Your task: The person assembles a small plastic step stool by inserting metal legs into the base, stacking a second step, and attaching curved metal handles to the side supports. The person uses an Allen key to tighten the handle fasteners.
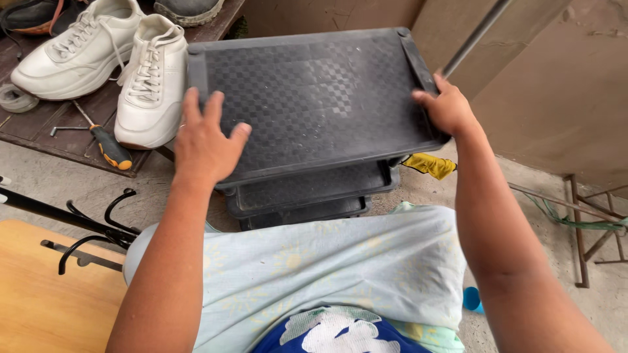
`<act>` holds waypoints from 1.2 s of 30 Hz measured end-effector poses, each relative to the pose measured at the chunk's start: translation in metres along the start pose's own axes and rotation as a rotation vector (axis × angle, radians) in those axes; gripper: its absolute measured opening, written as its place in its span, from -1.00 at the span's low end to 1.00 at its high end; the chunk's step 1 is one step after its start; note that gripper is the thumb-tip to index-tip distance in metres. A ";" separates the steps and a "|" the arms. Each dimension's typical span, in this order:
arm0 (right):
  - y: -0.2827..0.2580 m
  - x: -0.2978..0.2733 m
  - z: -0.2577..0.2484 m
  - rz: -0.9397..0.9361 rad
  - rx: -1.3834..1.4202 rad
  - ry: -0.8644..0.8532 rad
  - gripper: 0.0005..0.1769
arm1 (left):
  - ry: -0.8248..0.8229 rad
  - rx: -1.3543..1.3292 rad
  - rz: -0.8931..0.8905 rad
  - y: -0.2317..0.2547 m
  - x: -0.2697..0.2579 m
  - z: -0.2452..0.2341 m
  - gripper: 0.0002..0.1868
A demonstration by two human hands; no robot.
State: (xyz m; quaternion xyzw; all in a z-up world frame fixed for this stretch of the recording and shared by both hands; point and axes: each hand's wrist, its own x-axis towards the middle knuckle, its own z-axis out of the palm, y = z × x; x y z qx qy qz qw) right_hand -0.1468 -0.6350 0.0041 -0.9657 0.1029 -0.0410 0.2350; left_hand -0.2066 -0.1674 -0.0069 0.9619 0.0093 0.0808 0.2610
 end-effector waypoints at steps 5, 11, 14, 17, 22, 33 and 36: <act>0.040 0.016 0.019 0.167 0.978 -0.175 -0.46 | 0.146 -0.752 -0.270 -0.030 0.002 0.006 -0.26; 0.083 0.003 0.039 0.122 1.441 -0.339 -0.60 | 0.032 -1.011 -0.308 -0.045 0.006 0.016 -0.39; 0.091 0.015 0.044 0.082 1.439 -0.334 -0.64 | 0.011 -0.917 -0.377 -0.050 0.014 0.019 -0.39; 0.088 0.022 0.038 0.116 1.393 -0.312 -0.65 | 0.005 -1.073 -0.294 -0.053 0.018 0.023 -0.40; 0.073 -0.015 0.034 0.193 1.258 -0.291 -0.52 | -0.170 -1.482 -0.360 -0.062 -0.003 0.031 -0.45; 0.067 -0.044 0.053 -0.032 1.612 -0.233 -0.47 | -0.281 -1.740 -0.311 -0.061 0.035 0.041 -0.63; 0.077 -0.048 0.060 -0.146 1.678 -0.186 -0.52 | -0.329 -1.696 -0.294 -0.063 0.063 0.050 -0.61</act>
